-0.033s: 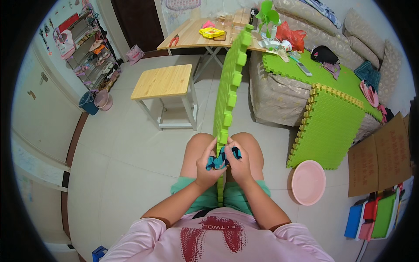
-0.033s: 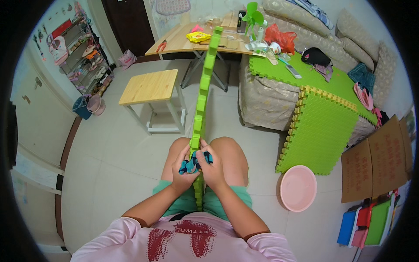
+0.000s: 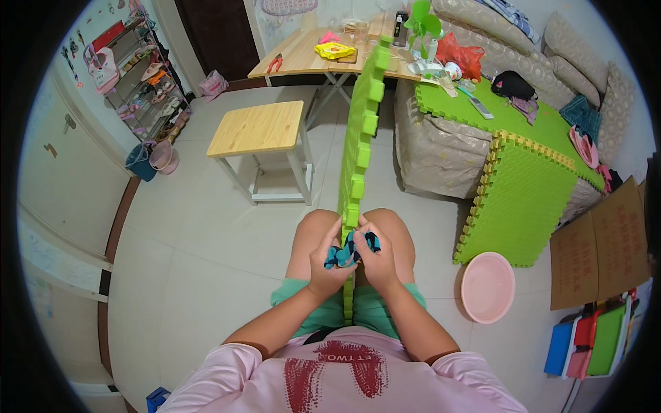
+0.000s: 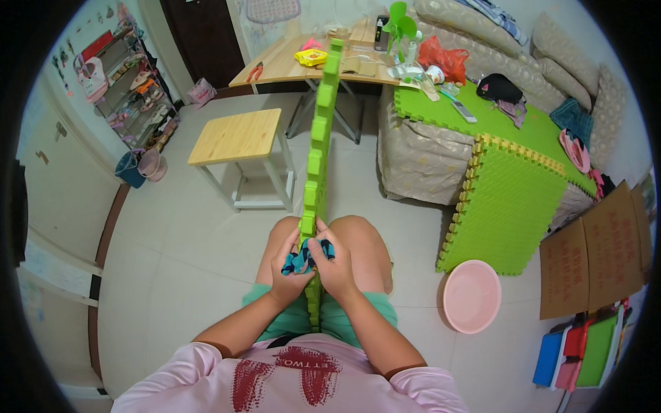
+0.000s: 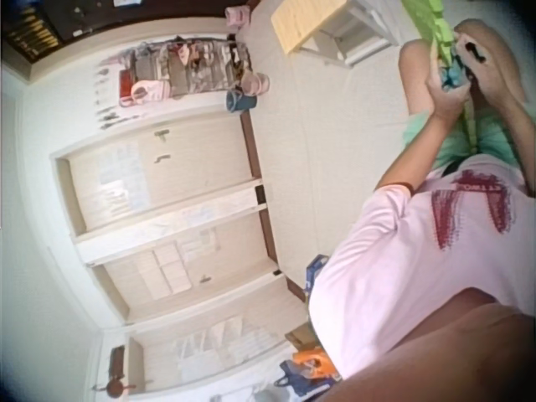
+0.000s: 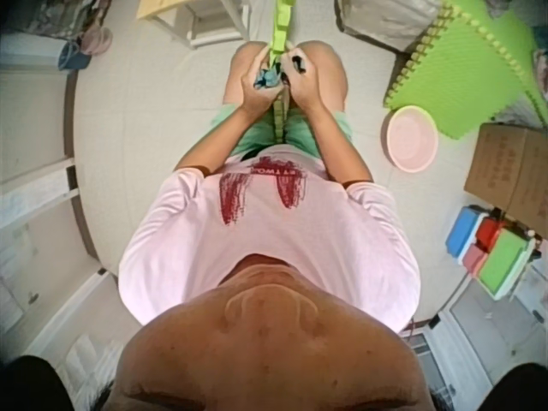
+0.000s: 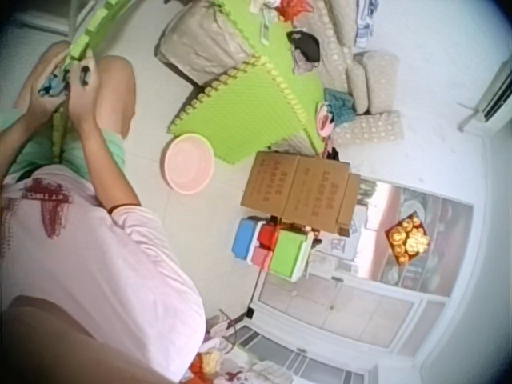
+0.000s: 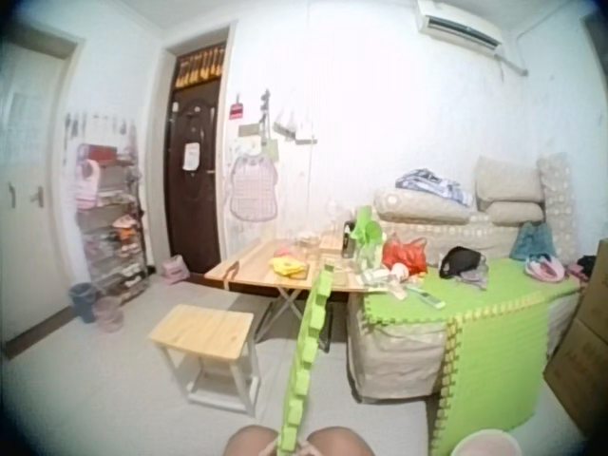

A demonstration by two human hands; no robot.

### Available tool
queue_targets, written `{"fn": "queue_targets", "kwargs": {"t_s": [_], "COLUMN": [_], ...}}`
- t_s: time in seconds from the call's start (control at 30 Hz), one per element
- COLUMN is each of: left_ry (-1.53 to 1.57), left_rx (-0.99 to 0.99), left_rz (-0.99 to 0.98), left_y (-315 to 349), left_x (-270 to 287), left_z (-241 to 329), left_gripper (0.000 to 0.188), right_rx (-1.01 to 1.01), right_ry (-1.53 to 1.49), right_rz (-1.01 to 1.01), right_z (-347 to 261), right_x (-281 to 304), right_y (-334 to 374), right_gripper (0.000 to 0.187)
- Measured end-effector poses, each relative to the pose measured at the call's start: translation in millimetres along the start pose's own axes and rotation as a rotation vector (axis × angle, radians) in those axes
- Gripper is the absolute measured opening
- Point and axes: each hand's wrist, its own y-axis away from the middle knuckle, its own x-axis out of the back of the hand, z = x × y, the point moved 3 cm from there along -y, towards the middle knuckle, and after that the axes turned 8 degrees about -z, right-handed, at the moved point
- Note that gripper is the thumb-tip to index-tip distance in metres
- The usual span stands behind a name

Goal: The person sits on the floor and attaches a patterned fabric strip to the serrated edge of a green foam mat by hand.

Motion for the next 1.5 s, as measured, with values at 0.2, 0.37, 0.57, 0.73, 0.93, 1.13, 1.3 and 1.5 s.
{"fn": "queue_targets", "kwargs": {"t_s": [0.2, 0.37, 0.57, 0.73, 0.93, 1.13, 1.3, 1.5], "left_ry": [-0.139, 0.037, 0.006, -0.032, 0.087, 0.077, 0.420, 0.729], "left_rx": [-0.109, -0.003, -0.011, -0.080, 0.067, -0.069, 0.196, 0.247], "left_rz": [-0.029, -0.080, -0.202, -0.339, -0.629, -0.515, -0.373, -0.262], "left_y": [-2, 4, 1, -23, -60, -122, -147, -151], "left_x": [7, -2, -25, -19, 36, 46, 33, 26], "left_z": [24, 13, -4, 16, 23, 33, 23, -2], "left_gripper": [0.072, 0.066, 0.065, 0.066, 0.057, 0.029, 0.018, 0.017], "right_rx": [0.101, 0.200, 0.327, 0.230, 0.148, 0.088, 0.134, 0.211], "right_ry": [0.362, 0.596, 0.769, 0.690, 0.325, 0.320, 0.231, 0.279], "right_rz": [-0.084, 0.039, 0.070, 0.110, 0.113, 0.246, 0.135, 0.044], "right_z": [-21, -32, -37, -45, -64, -88, -86, -68], "right_x": [-13, -16, -7, 11, 53, 52, 42, 48], "right_y": [11, 18, 20, 13, 7, -33, -76, -106], "right_gripper": [0.018, 0.021, 0.020, 0.017, 0.013, 0.018, 0.025, 0.024]}}
